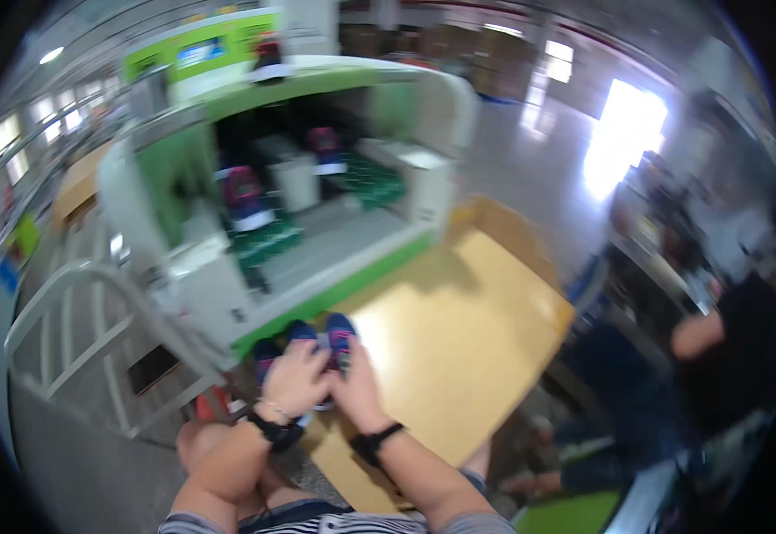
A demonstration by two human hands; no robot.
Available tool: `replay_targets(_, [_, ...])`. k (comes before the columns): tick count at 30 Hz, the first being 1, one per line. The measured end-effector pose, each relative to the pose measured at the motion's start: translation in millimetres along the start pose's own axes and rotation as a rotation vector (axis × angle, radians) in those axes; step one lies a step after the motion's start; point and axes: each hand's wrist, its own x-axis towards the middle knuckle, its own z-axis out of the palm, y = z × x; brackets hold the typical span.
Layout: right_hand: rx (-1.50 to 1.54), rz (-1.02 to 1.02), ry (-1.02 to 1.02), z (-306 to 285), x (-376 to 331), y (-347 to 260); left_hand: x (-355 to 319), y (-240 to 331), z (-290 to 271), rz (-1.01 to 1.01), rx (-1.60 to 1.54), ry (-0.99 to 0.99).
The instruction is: Sort shoes from a conveyor belt onto a table and into groups.
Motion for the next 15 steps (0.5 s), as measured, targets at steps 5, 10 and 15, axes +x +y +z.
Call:
replay_targets(5, [0.295, 0.055, -0.215, -4.8, -16.7, 40.9, 3.4, 21.2, -13.8, -0.24, -0.264, 0.044])
replay_targets(10, [-0.338, 0.106, -0.664, -76.9, -85.4, 25.6, -6.0, -30.0, 15.9, -0.198, -0.028, -0.005])
replay_targets(15, [-0.465, 0.0, -0.58, -112.7, -162.6, 37.4, 1.0, -11.1, 29.8, -0.166, -0.037, -0.062])
